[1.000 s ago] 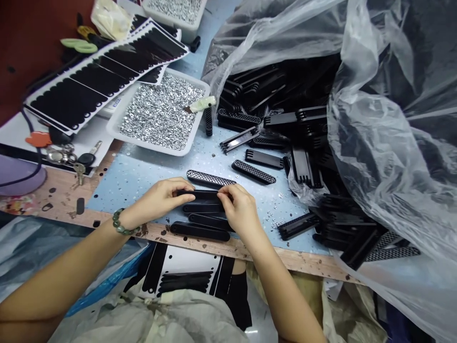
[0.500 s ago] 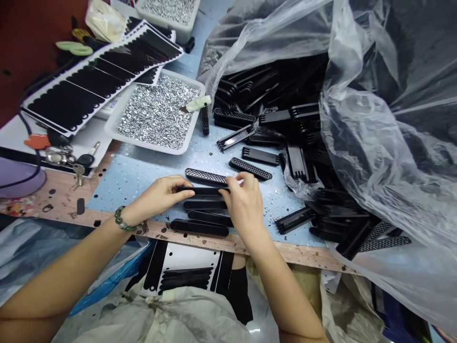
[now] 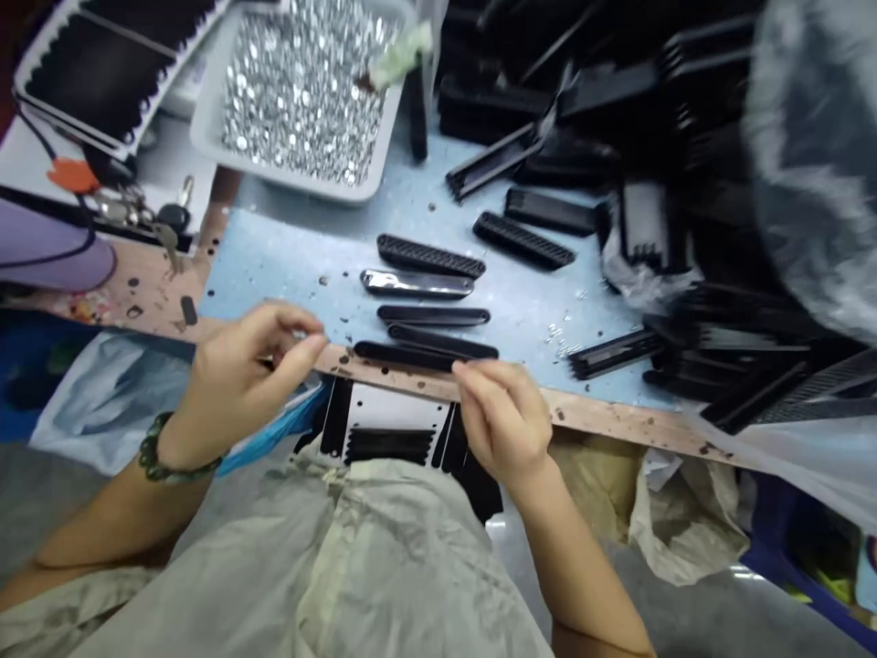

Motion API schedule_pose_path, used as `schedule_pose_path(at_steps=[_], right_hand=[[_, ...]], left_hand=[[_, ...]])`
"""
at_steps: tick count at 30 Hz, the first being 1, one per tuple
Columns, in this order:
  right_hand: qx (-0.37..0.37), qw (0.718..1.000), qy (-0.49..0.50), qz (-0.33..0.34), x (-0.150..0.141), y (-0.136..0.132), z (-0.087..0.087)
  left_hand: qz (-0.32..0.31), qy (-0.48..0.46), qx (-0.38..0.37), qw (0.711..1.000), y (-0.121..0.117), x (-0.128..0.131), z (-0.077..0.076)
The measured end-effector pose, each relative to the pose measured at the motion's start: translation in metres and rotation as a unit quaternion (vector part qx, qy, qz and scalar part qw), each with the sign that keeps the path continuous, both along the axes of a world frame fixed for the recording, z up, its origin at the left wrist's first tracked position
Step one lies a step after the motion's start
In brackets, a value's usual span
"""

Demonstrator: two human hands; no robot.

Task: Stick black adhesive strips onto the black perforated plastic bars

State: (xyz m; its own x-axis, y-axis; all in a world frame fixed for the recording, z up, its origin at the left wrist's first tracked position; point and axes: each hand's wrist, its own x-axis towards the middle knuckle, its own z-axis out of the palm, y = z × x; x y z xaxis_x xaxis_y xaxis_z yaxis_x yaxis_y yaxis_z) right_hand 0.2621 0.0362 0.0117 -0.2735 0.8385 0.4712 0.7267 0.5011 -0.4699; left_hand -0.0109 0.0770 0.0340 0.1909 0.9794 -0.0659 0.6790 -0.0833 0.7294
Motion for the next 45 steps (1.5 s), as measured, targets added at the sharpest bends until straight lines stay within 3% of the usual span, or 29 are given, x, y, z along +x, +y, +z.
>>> schedule_pose_path(at_steps=[2, 4, 6, 8, 11, 16, 21, 24, 26, 28, 30, 32, 34, 36, 38, 41, 45], right_hand=[[-0.076, 0.992, 0.037, 0.093, -0.011, -0.029, -0.016], [-0.158, 0.976, 0.056, 0.141, -0.024, -0.053, -0.037], [-0.210, 0.965, 0.060, 0.144, -0.036, -0.071, -0.059], [-0.227, 0.961, 0.051, 0.148, -0.047, -0.080, -0.075], [-0.216, 0.965, 0.020, 0.146, -0.059, -0.081, -0.083], [-0.183, 0.972, 0.025, 0.147, -0.067, -0.077, -0.081], [-0.209, 0.963, 0.087, 0.145, -0.063, -0.077, -0.078], [-0.240, 0.948, 0.205, 0.036, -0.056, -0.075, -0.065], [-0.252, 0.915, 0.307, -0.063, -0.047, -0.069, -0.050], [-0.239, 0.884, 0.387, -0.107, -0.035, -0.056, -0.033], [-0.198, 0.886, 0.409, -0.092, -0.022, -0.034, -0.015], [-0.160, 0.919, 0.355, -0.065, -0.012, -0.003, 0.002], [-0.128, 0.956, 0.261, -0.044, -0.009, 0.035, 0.014], [-0.108, 0.981, 0.160, -0.017, -0.013, 0.075, 0.019], [-0.094, 0.993, 0.075, 0.023, -0.024, 0.110, 0.017], [-0.092, 0.993, -0.025, 0.073, -0.043, 0.145, 0.004], [-0.097, 0.987, -0.094, 0.081, -0.057, 0.159, -0.008]], left_hand=[[-0.047, -0.015, -0.131, 0.990, -0.042, -0.013, -0.012], [-0.049, -0.017, -0.269, 0.962, -0.081, -0.017, -0.035], [-0.035, -0.030, -0.316, 0.948, -0.110, -0.014, -0.061], [-0.024, -0.040, -0.308, 0.950, -0.127, -0.005, -0.081], [-0.029, -0.074, -0.272, 0.959, -0.132, 0.007, -0.093], [-0.064, -0.172, -0.244, 0.952, -0.120, 0.009, -0.089], [-0.083, -0.172, -0.237, 0.952, -0.115, 0.006, -0.093], [-0.064, -0.118, -0.244, 0.960, -0.115, 0.004, -0.097], [-0.075, -0.065, -0.246, 0.964, -0.113, -0.001, -0.094], [-0.119, -0.022, -0.249, 0.961, -0.105, -0.011, -0.082], [-0.154, -0.010, -0.233, 0.960, -0.089, -0.022, -0.063], [-0.133, -0.030, -0.181, 0.974, -0.062, -0.030, -0.041], [-0.066, -0.057, -0.101, 0.991, -0.026, -0.031, -0.023], [-0.006, -0.092, -0.043, 0.995, 0.015, -0.022, -0.014], [-0.002, -0.130, -0.018, 0.991, 0.055, -0.008, -0.015], [-0.042, -0.148, -0.027, 0.988, 0.101, 0.014, -0.029], [-0.078, -0.188, -0.083, 0.976, 0.126, 0.027, -0.049]])
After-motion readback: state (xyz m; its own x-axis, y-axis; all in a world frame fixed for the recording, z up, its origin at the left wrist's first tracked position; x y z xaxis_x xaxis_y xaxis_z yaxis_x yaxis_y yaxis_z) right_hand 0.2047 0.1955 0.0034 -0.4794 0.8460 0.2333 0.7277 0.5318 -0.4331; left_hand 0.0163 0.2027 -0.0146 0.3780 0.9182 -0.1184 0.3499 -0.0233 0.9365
